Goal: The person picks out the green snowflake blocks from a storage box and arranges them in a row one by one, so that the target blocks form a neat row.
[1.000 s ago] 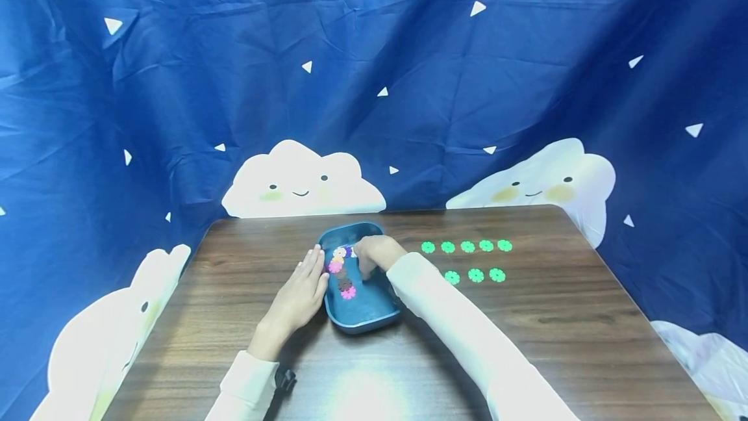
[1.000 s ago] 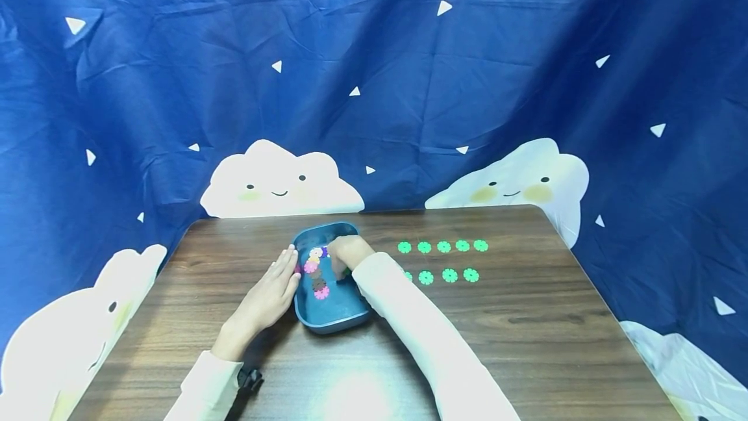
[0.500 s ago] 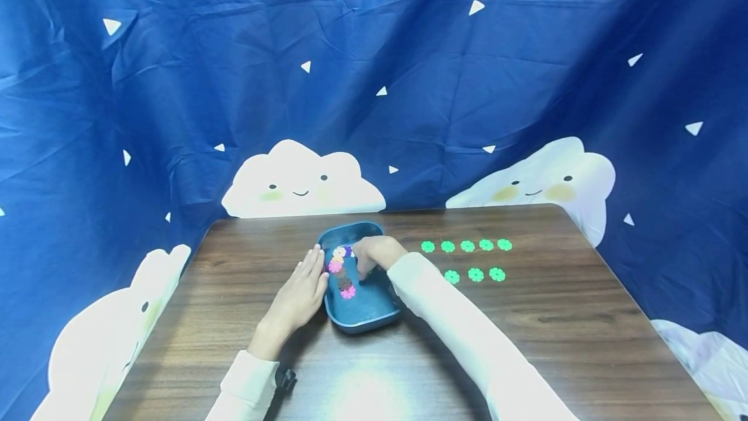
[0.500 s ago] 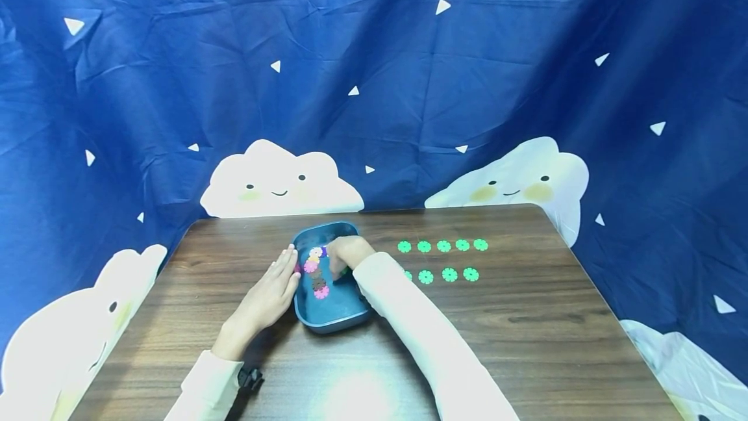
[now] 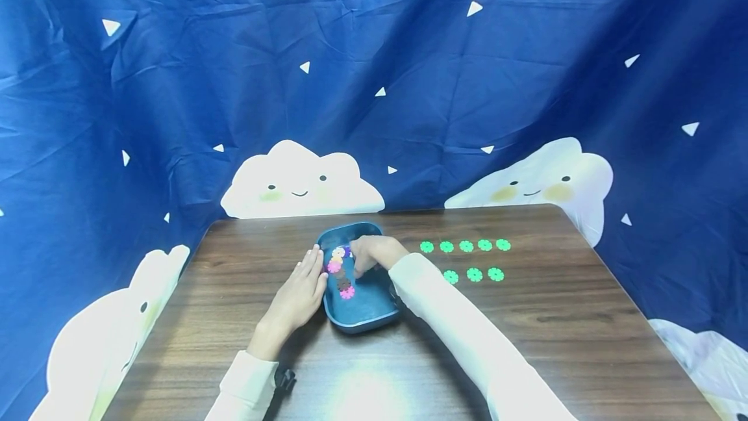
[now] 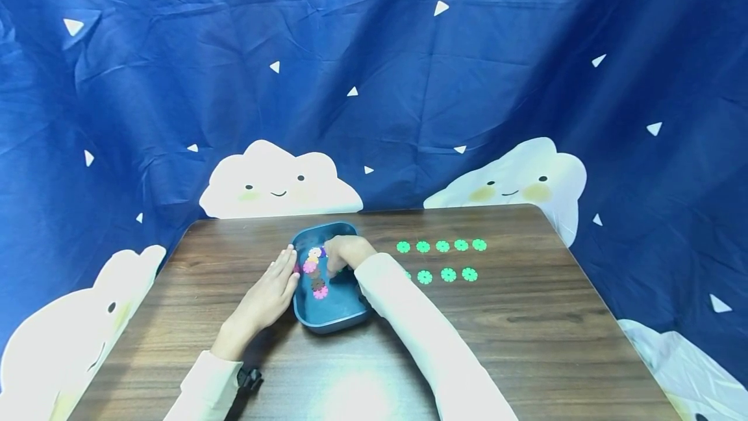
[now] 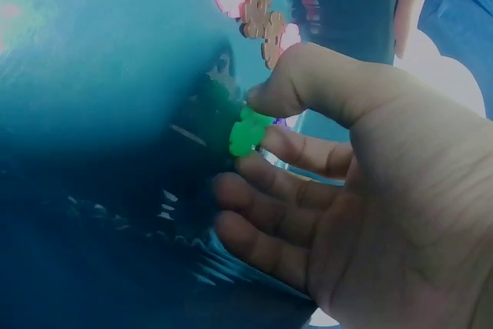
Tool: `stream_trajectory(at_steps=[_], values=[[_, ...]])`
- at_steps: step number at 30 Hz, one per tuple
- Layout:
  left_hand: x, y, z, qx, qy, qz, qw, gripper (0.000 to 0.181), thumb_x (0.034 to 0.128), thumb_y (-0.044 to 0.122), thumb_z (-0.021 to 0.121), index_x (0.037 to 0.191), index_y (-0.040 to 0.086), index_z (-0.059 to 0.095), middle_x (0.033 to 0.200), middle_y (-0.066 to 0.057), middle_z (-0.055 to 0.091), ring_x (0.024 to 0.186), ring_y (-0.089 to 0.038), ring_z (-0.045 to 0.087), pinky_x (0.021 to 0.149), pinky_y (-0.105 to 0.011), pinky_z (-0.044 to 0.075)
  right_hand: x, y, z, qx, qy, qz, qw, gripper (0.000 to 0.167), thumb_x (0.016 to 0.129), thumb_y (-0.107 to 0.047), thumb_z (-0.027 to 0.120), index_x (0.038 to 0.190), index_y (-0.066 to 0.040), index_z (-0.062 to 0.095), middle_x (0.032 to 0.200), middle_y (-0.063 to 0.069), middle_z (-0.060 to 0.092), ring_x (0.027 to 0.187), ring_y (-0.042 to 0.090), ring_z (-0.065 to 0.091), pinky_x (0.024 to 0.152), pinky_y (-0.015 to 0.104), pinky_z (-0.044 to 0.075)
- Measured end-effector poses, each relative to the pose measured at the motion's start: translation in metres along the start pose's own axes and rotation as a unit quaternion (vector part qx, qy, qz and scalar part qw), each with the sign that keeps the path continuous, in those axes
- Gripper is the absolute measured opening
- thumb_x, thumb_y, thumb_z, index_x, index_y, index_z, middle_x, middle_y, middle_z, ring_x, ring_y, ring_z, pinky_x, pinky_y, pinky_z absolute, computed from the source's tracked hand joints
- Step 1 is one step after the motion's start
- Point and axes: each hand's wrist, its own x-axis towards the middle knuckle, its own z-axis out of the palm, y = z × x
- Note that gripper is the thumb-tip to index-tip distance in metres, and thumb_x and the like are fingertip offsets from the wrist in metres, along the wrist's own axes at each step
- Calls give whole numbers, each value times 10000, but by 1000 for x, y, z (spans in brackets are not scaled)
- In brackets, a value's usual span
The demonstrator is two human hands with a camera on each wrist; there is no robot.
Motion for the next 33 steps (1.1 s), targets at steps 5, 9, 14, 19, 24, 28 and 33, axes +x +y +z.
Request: stream_trajectory(at_steps=[5,9,14,19,24,28,33], values=[[0,0,0,8,-5,-1,10000,603,1152,265,437,1642,-61,309,1753,-219,251,1623,-407,285,1319,-572,283,1,0,0,-566,265,-132,9980,725,929,-349,820,1521,-80,499,1172,60,701,966,193,660,911,366,623],[0,0,0,-17,-14,-16,10000,603,1153,265,435,1645,-58,305,1756,-213,248,1626,-402,278,1321,-570,281,-1,0,-1,-973,471,-337,9936,602,937,-386,805,1423,-112,579,1168,32,711,1003,195,630,1024,419,596],[0,0,1,-39,16,-38,10000,602,1153,266,434,1644,-58,308,1756,-209,251,1631,-392,268,1324,-569,276,-2,0,-3,-1085,610,-533,9908,407,958,-388,790,1263,-157,652,1071,-5,695,971,190,630,942,397,604],[0,0,1,-12,50,-4,10000,600,1150,261,439,1637,-68,317,1750,-221,262,1627,-400,277,1319,-574,285,-2,0,-3,-1107,725,-680,9889,375,959,-377,790,1240,-153,684,1032,-28,685,945,177,620,875,367,586],[0,0,2,-14,85,31,10000,594,1148,251,445,1629,-77,327,1742,-233,276,1619,-412,290,1312,-585,295,-2,0,-3,-1183,888,-779,9859,324,962,-386,786,1187,-167,706,1035,-39,711,921,163,630,877,367,596],[0,0,1,14,100,62,9999,593,1145,247,448,1625,-82,333,1740,-236,279,1616,-415,296,1309,-588,301,-2,-1,-4,-1246,1011,-847,9834,294,965,-390,777,1165,-185,711,1065,-40,727,916,156,632,889,367,600],[-1,1,0,28,49,31,10000,597,1146,254,446,1632,-71,326,1745,-225,272,1627,-393,278,1314,-576,296,-3,-1,-5,-1329,1140,-947,9800,297,964,-383,766,1180,-183,722,1081,-37,737,908,154,635,881,362,600]])
